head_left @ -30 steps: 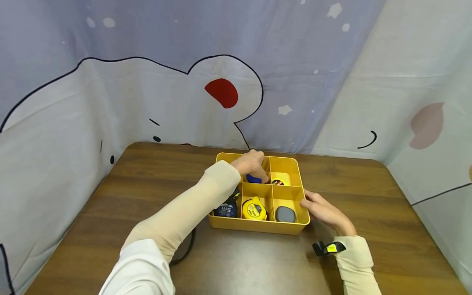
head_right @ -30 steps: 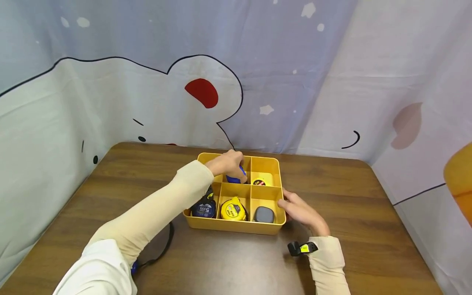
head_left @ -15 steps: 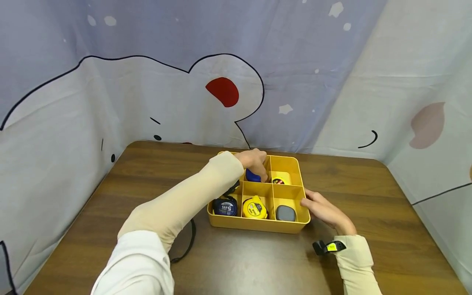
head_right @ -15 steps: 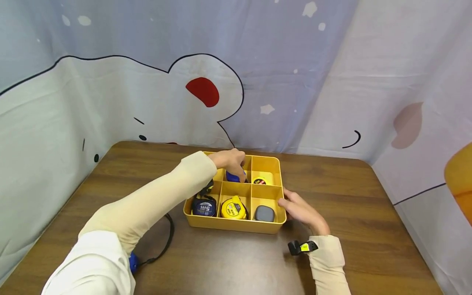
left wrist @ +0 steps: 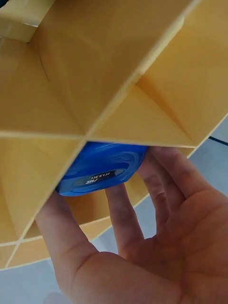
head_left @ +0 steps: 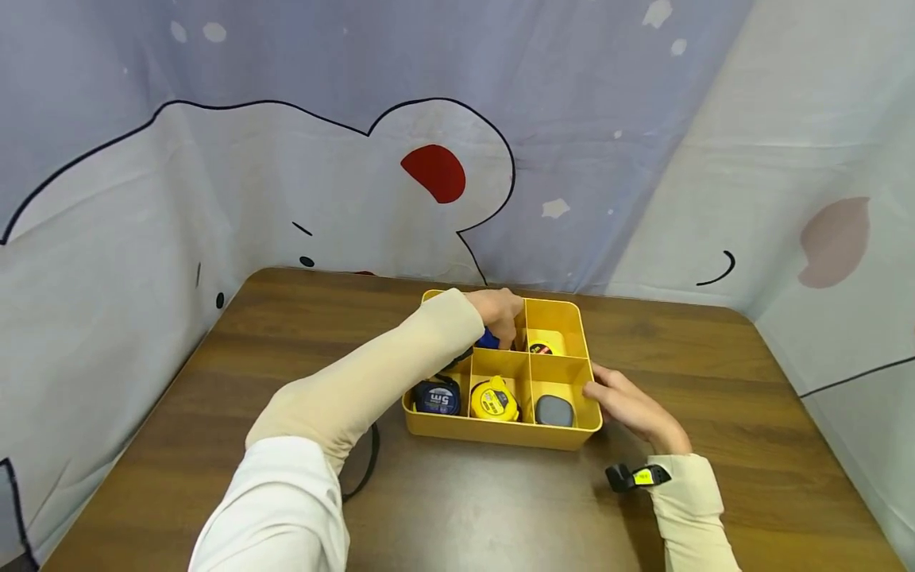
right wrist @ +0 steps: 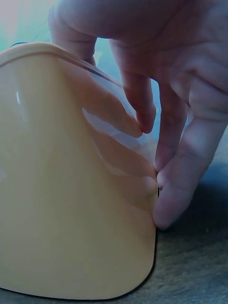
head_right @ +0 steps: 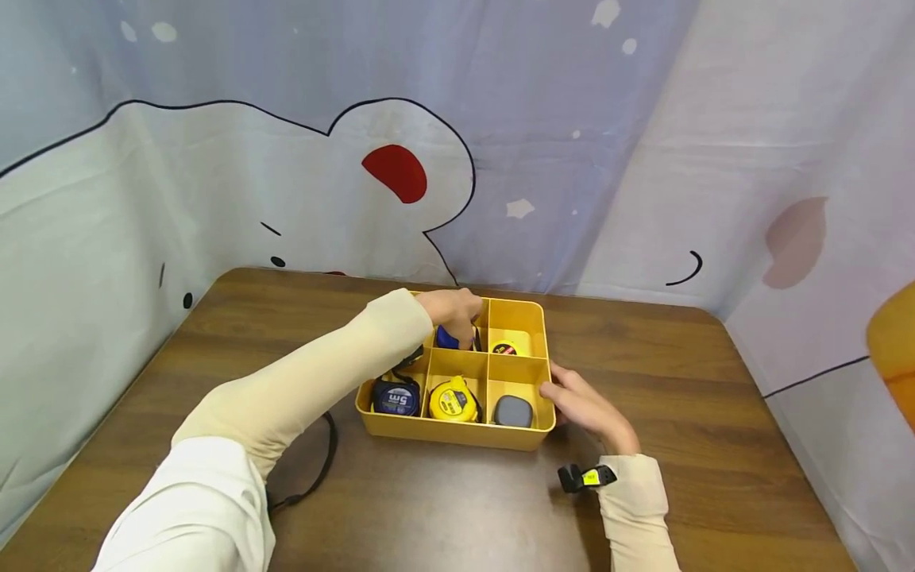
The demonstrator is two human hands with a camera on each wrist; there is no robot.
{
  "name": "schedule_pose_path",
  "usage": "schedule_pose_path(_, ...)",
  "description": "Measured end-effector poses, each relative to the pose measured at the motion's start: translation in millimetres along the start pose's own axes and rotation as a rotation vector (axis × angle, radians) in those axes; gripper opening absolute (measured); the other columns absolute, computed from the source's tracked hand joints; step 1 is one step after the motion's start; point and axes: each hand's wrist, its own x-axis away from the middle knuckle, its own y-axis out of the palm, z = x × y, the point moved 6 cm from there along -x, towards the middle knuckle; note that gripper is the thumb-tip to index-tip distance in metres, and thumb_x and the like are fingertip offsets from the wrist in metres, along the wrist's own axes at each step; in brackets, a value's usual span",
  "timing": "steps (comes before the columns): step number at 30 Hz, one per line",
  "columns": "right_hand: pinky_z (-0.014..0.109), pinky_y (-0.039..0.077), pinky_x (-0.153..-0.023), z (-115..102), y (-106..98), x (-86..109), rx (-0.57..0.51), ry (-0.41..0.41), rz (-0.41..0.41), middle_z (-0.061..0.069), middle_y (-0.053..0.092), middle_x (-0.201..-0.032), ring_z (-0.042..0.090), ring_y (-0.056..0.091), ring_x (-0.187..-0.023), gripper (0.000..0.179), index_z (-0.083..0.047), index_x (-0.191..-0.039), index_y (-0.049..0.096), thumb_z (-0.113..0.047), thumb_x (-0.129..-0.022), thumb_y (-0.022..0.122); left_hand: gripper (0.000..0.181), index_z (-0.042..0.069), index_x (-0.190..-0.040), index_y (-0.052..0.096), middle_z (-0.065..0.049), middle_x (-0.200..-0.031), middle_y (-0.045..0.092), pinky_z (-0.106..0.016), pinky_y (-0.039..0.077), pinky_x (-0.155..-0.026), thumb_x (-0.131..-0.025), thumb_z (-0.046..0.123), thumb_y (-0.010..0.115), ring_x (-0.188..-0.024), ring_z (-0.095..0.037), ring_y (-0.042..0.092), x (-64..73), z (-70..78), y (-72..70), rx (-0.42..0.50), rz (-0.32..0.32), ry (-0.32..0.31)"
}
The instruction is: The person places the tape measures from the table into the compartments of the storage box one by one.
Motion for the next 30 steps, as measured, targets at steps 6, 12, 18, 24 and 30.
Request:
schedule_pose_path(6,0.037,0.053,-0.074,1.1,-1.1,2.3,-0.016,0.015,-0.011,0.034,0.050,-0.113,0.031,0.057,-0.092,0.049,0.009,-0.137,0.027,-0.005,-0.090,0.037,0.027,0.013,-0.096,0.056,-0.004,-0.094,0.052,-0.024,0.040,-0.054,-0.074,0.015,0.072,-0.074,-0.016,0.050,-2.8,3.4,4.4,0.008,0.000,-0.008)
schedule_pose_path(12,0.039,0.053,-0.072,2.2,-2.0,2.4,-0.010,0.008,-0.013,0.034,0.051,-0.111,0.030,0.058,-0.089,0.048,0.008,-0.136,0.029,-0.006,-0.090,0.038,0.012,0.012,-0.091,0.055,-0.004,-0.085,0.049,-0.026,0.031,-0.050,-0.079,0.011,0.059,-0.066,-0.015,0.043,-9.7,9.2,7.7,0.005,0.039,0.017)
schedule_pose_path(18,0.039,0.053,-0.073,3.5,1.5,1.3,-0.030,0.022,-0.028,0.035,0.050,-0.113,0.030,0.058,-0.091,0.049,0.008,-0.137,0.027,-0.006,-0.091,0.038,0.009,0.013,-0.093,0.051,-0.003,-0.088,0.050,-0.026,0.032,-0.054,-0.084,0.014,0.052,-0.071,-0.015,0.044,-15.0,8.0,17.8,0.013,0.025,0.023)
schedule_pose_path(24,0.038,0.053,-0.074,1.1,-1.3,1.1,-0.020,0.017,-0.008,0.033,0.050,-0.114,0.031,0.057,-0.093,0.051,0.008,-0.137,0.027,-0.006,-0.090,0.039,0.020,0.012,-0.105,0.053,-0.005,-0.098,0.053,-0.026,0.031,-0.054,-0.085,0.012,0.049,-0.075,-0.016,0.045,-14.5,1.9,21.7,0.037,0.012,-0.033)
schedule_pose_path(30,0.040,0.053,-0.074,2.7,-1.0,3.2,-0.027,0.022,-0.019,0.034,0.049,-0.114,0.031,0.058,-0.092,0.050,0.008,-0.137,0.026,-0.005,-0.090,0.038,0.033,0.012,-0.121,0.048,-0.006,-0.110,0.050,-0.025,0.029,-0.056,-0.088,0.009,0.042,-0.084,-0.016,0.045,-14.6,4.4,28.4,0.031,-0.068,-0.034)
